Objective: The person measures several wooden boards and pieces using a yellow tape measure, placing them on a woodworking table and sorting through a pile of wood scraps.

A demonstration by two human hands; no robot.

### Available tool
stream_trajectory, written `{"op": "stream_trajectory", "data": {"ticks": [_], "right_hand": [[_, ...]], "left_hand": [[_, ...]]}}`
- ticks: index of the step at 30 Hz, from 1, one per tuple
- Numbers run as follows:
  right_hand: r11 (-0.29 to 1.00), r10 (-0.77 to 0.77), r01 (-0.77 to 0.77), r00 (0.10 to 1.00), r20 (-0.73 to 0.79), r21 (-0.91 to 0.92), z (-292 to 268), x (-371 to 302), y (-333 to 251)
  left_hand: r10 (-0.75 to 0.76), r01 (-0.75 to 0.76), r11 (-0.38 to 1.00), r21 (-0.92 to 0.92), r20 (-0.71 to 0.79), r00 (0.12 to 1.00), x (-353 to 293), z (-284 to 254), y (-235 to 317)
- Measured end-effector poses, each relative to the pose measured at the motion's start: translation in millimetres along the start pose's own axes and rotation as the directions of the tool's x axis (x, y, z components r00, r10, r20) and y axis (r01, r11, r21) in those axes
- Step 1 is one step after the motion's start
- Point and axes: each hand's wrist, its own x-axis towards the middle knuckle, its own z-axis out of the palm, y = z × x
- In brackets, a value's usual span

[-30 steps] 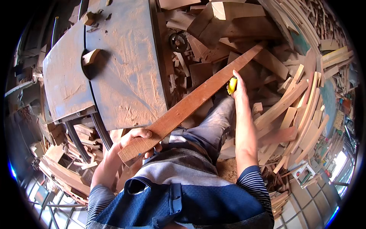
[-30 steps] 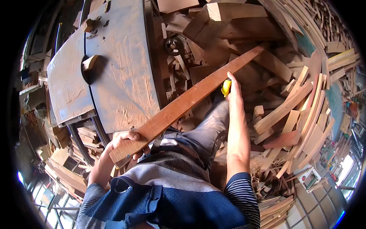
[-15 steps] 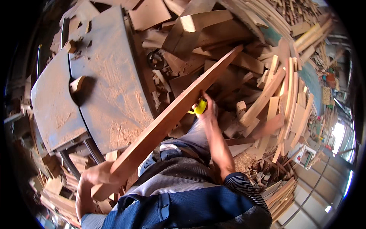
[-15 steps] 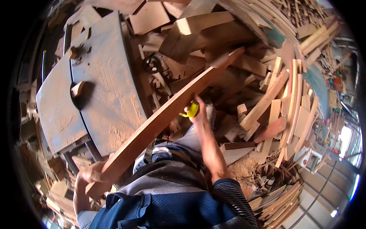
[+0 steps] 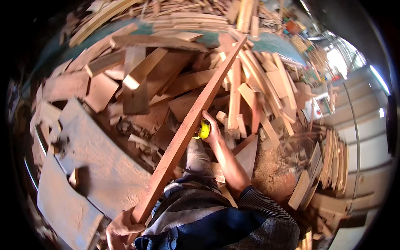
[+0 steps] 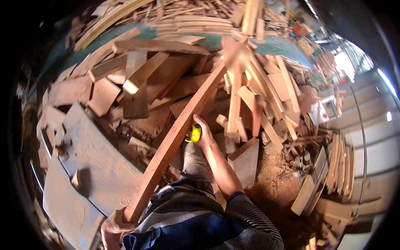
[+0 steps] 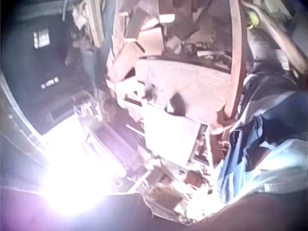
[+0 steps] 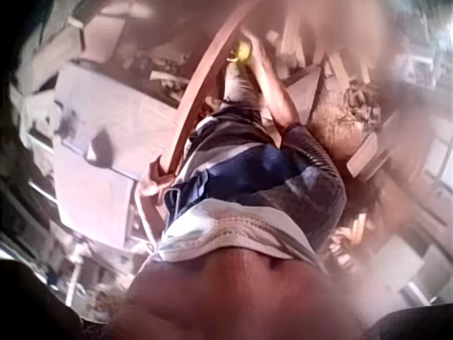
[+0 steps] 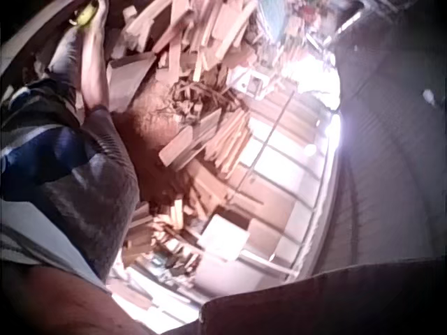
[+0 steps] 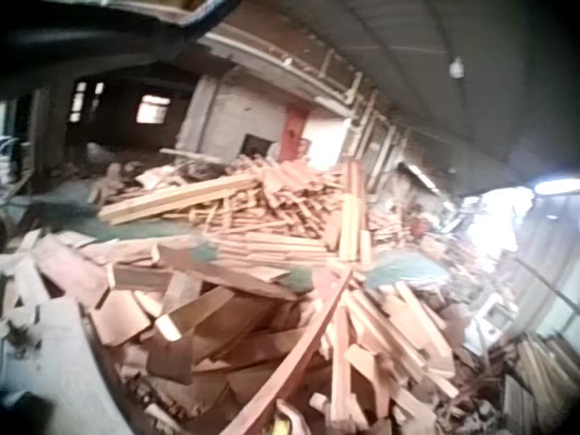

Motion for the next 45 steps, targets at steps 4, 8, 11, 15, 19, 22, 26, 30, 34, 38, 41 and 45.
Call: {"op": "stream_trajectory", "data": {"ticks": [4,8,11,15,19,22,26,30,34,38,41,45], "right_hand": [[0.994,-0.072,0.080,0.992,0.103,-0.076,-40,-4,-44],[0.986,-0.163,0.156,0.979,0.124,0.059,-63,-22,-82],[0.969,-0.217,0.213,0.976,0.017,0.128,-106,-27,-105],[0.938,-0.333,0.338,0.940,-0.069,0.074,-133,-17,-141],[0.874,-0.408,0.471,0.845,-0.344,0.120,-144,2,-178],[0.828,-0.496,0.560,0.711,-0.498,-0.026,-236,-9,-195],[0.933,-0.336,0.361,0.864,-0.374,-0.003,-192,-54,-108],[0.982,0.078,-0.038,0.973,-0.217,0.185,-182,-131,1],[0.997,-0.011,0.009,0.999,0.038,0.070,-141,-181,71],[0.996,-0.077,0.086,0.978,-0.196,0.039,-101,-196,75],[1.000,0.011,-0.005,0.938,-0.347,0.016,-91,-215,72],[0.989,-0.074,0.025,0.934,-0.349,-0.143,-95,-218,88]], "left_hand": [[0.149,-0.133,0.967,0.216,-0.059,0.987,17,16,57],[0.294,-0.236,0.832,0.503,-0.038,0.955,51,20,81],[0.345,-0.276,0.797,0.538,-0.031,0.938,66,40,117],[0.449,-0.388,0.711,0.586,0.045,0.892,97,60,160],[0.566,-0.412,0.457,0.788,0.099,0.818,162,87,223],[0.594,-0.397,0.354,0.847,0.125,0.795,233,133,281],[0.678,-0.286,0.240,0.928,0.051,0.734,286,156,294],[0.604,-0.358,0.309,0.881,0.109,0.790,336,188,284],[0.500,-0.395,0.271,0.878,0.222,0.837,343,220,268],[0.497,-0.493,0.315,0.811,0.301,0.814,333,223,252],[0.466,-0.531,0.489,0.692,0.308,0.829,324,215,236],[0.455,-0.541,0.737,0.405,0.294,0.840,360,189,173]]}}
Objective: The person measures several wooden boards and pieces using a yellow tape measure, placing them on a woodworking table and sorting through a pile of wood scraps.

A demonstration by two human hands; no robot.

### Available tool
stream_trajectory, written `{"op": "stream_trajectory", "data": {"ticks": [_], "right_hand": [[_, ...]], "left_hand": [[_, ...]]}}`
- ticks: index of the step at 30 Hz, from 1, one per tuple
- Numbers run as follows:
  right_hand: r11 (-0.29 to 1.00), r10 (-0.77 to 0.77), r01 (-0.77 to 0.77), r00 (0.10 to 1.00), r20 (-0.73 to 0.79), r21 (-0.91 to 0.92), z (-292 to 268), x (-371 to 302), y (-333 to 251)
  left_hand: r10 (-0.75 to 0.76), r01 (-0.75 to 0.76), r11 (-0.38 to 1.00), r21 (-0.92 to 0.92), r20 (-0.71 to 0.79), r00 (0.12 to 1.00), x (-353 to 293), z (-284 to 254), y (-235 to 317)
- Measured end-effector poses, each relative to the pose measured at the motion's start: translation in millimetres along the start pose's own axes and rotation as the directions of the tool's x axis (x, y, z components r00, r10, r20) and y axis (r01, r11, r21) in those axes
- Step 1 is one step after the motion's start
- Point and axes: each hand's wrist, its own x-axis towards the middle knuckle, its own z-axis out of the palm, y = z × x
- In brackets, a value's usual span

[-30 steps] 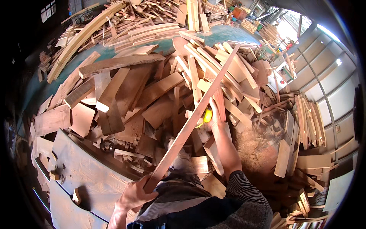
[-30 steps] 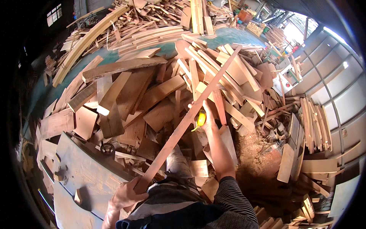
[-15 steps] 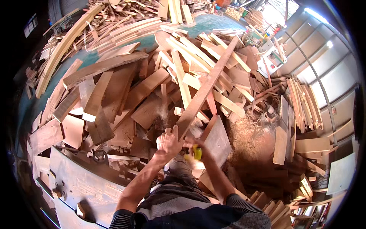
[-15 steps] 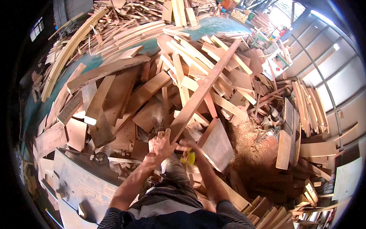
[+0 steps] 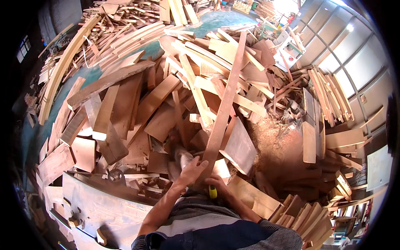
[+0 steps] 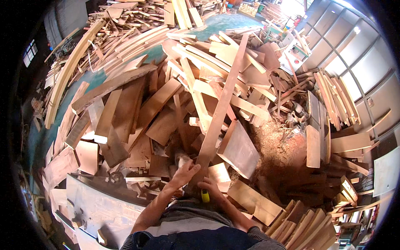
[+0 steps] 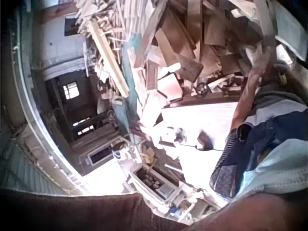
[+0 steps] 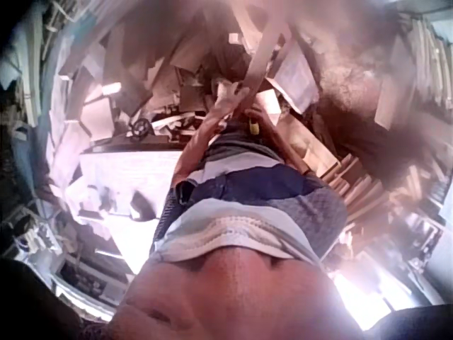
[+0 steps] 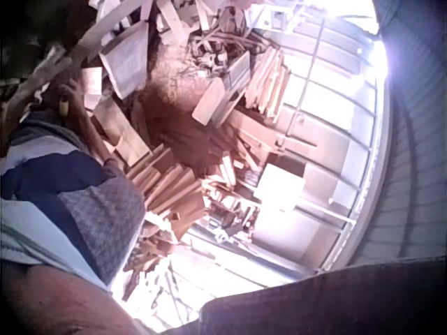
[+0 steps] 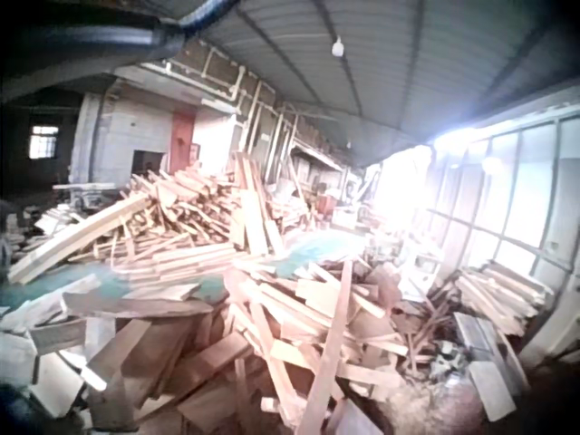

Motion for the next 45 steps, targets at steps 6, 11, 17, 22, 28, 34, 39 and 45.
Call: {"op": "stream_trajectory", "data": {"ticks": [6,11,17,22,28,34,39,45], "right_hand": [[0.998,-0.037,0.033,0.998,-0.060,-0.061,30,-11,-36],[0.966,-0.154,0.114,0.975,-0.160,-0.234,28,-9,-30],[0.727,-0.206,-0.050,0.936,-0.287,-0.685,32,-7,-43],[0.568,-0.342,0.079,0.928,-0.148,-0.819,21,-3,-19],[0.678,-0.406,0.098,0.877,-0.259,-0.729,41,-1,-42],[0.933,-0.190,0.081,0.938,-0.291,-0.351,17,22,-42],[0.929,-0.079,-0.003,0.975,-0.207,-0.370,15,18,-56],[0.921,-0.118,-0.001,0.952,-0.282,-0.389,15,16,-57]], "left_hand": [[-0.026,0.036,0.917,-0.397,0.031,0.999,-27,5,5],[-0.028,0.028,0.847,-0.532,0.008,1.000,-41,6,14],[0.103,-0.067,0.902,-0.427,0.061,0.993,-20,16,-35],[-0.014,0.187,0.682,-0.707,0.244,0.970,-26,22,-13],[-0.103,0.352,0.582,-0.733,0.363,0.926,-30,19,-38],[-0.012,0.433,0.357,-0.828,0.459,0.888,-44,-2,-11],[0.000,0.363,0.432,-0.825,0.403,0.915,-41,-3,-2],[-0.059,0.368,0.492,-0.789,0.392,0.918,-30,9,-10]]}}
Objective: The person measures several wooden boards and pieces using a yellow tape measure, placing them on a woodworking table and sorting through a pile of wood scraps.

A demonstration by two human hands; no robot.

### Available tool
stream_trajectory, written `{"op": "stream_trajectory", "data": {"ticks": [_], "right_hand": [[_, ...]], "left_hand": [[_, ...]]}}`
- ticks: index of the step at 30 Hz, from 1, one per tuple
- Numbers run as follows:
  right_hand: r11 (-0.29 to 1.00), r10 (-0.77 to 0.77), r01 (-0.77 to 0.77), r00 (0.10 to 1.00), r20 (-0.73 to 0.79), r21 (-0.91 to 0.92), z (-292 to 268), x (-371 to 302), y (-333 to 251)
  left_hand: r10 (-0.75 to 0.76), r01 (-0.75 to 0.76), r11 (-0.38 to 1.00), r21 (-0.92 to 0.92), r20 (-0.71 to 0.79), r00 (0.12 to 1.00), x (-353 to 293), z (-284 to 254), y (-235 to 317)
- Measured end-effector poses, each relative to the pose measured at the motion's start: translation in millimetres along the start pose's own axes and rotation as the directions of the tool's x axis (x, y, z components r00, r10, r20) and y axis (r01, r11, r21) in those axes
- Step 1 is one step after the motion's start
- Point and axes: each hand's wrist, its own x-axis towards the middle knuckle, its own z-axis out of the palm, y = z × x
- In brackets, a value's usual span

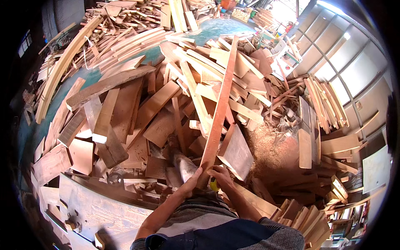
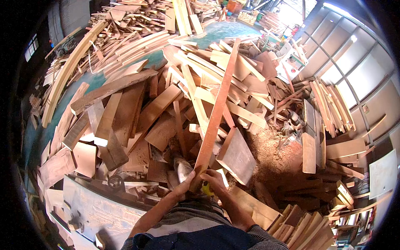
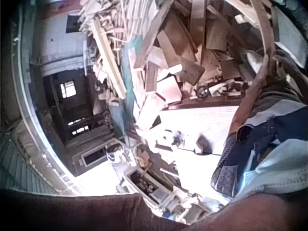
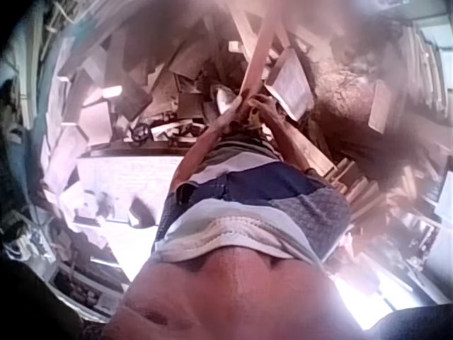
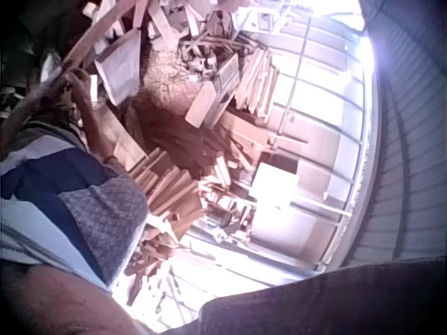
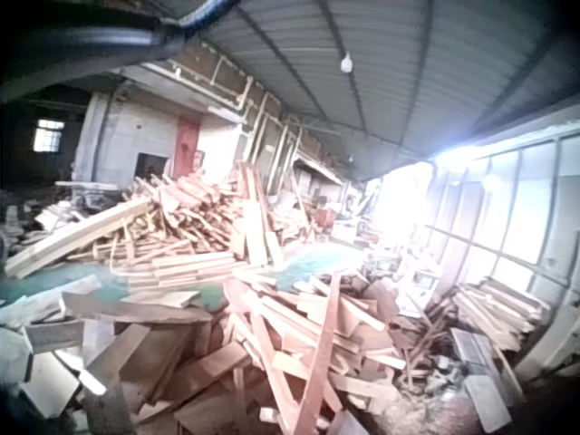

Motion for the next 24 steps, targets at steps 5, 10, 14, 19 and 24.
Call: {"op": "stream_trajectory", "data": {"ticks": [5,10,14,19,24], "right_hand": [[0.989,-0.040,0.048,0.997,-0.061,0.142,-3,14,30],[0.982,-0.039,0.055,0.995,-0.088,0.180,-7,25,23],[0.965,-0.068,0.096,0.990,-0.122,0.243,-15,50,14],[0.967,-0.119,0.154,0.978,-0.173,0.201,-44,90,-16],[0.956,-0.129,0.177,0.970,-0.205,0.235,-75,132,-65]], "left_hand": [[-0.026,0.027,0.999,0.023,-0.035,0.999,11,-14,-17],[-0.035,0.036,0.998,0.052,-0.026,0.999,-3,-7,-6],[0.015,-0.011,0.995,0.099,-0.049,0.999,2,-11,-6],[0.092,-0.089,0.986,0.143,-0.015,0.996,12,-33,-21],[0.056,-0.044,0.993,0.107,-0.114,0.992,-1,-36,-12]]}}
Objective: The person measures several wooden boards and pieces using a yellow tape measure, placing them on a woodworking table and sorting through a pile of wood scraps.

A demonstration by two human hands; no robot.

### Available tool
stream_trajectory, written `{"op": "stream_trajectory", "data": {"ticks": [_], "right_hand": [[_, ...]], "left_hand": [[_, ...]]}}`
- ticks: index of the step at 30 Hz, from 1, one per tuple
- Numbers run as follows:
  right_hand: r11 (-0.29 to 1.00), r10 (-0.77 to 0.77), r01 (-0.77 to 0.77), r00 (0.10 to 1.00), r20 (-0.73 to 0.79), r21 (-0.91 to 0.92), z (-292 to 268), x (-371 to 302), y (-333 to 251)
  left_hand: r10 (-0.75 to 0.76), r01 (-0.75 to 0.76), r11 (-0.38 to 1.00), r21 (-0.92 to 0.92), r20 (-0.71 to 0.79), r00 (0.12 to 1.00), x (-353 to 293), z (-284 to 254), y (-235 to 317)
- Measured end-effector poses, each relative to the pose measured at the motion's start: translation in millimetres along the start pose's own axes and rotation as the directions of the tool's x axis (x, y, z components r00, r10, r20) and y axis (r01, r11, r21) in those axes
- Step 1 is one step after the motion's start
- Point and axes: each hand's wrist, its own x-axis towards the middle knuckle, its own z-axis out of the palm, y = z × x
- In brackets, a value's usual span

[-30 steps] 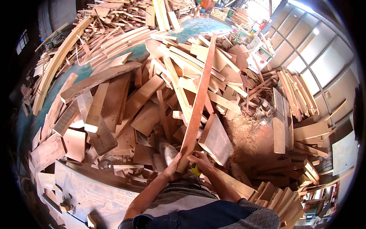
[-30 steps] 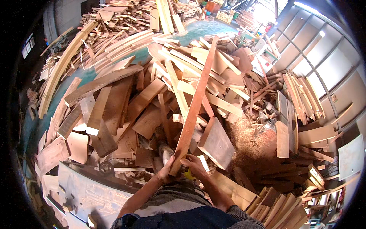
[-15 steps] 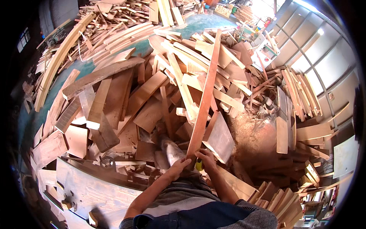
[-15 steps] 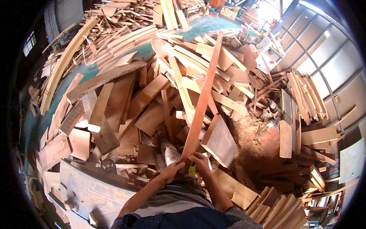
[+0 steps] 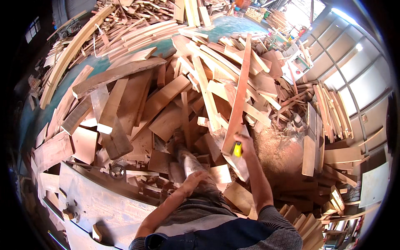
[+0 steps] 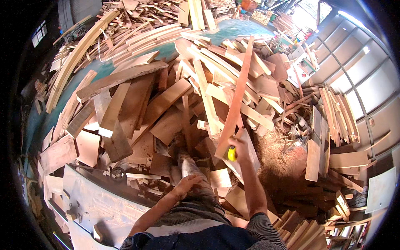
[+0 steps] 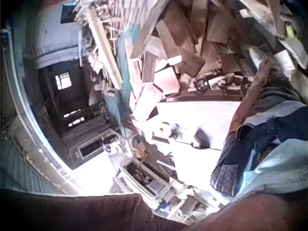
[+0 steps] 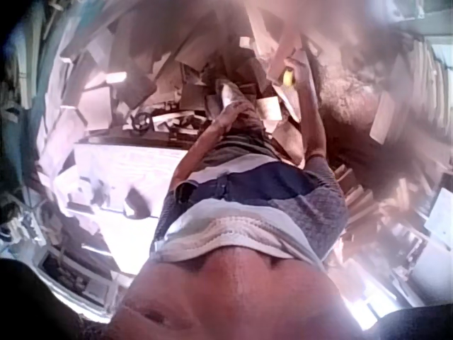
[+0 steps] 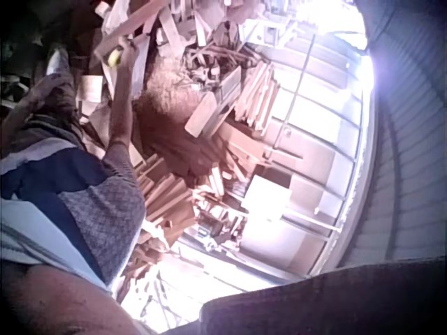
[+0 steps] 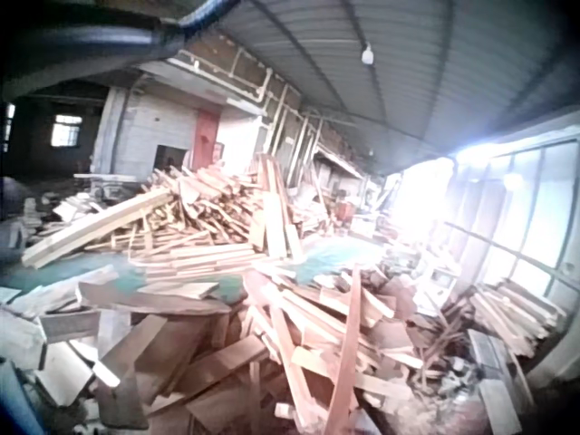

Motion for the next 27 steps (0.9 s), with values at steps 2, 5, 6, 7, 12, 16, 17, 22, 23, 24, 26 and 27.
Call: {"op": "stream_trajectory", "data": {"ticks": [2,5,6,7,12,16,17,22,23,24,26,27], "right_hand": [[0.992,-0.077,0.072,0.996,0.039,0.101,-11,40,-13],[0.996,-0.026,0.030,0.998,-0.053,0.082,-33,102,-22],[0.995,-0.007,0.014,0.998,-0.063,0.101,-42,115,-21],[0.994,-0.051,0.055,0.997,-0.051,0.091,-41,118,-20],[0.932,-0.001,0.006,1.000,0.015,-0.363,-61,114,6],[0.924,-0.041,0.030,0.999,-0.022,-0.380,-59,84,46],[0.931,-0.015,0.005,1.000,-0.024,-0.364,-59,82,54],[0.953,0.100,-0.127,0.989,-0.107,-0.277,-81,70,86],[0.952,0.147,-0.166,0.985,-0.092,-0.255,-89,73,88],[0.951,0.150,-0.174,0.982,-0.113,-0.255,-97,73,91],[0.948,0.172,-0.198,0.977,-0.123,-0.251,-80,72,94],[0.938,0.164,-0.202,0.974,-0.154,-0.281,-70,72,94]], "left_hand": [[-0.036,0.037,0.999,0.001,-0.043,0.998,-1,-1,3],[-0.013,0.013,1.000,0.002,-0.122,0.992,0,-1,2],[-0.002,0.006,0.999,0.031,-0.140,0.990,-1,-2,3],[0.013,-0.003,0.998,0.058,-0.169,0.986,-6,-6,5],[0.099,-0.103,0.995,0.007,-0.335,0.937,-2,-53,-30],[0.182,-0.160,0.983,0.087,-0.493,0.851,-9,-85,-51],[0.241,-0.178,0.969,0.171,-0.498,0.833,-6,-105,-67],[0.331,0.286,0.558,0.779,-0.524,0.784,-26,-126,-79],[0.312,0.305,0.503,0.808,-0.499,0.808,-31,-129,-82],[0.291,0.321,0.446,0.835,-0.474,0.831,-36,-133,-84],[0.246,0.371,0.329,0.868,-0.458,0.854,-58,-153,-95],[0.279,0.348,0.303,0.887,-0.432,0.858,-70,-163,-104]]}}
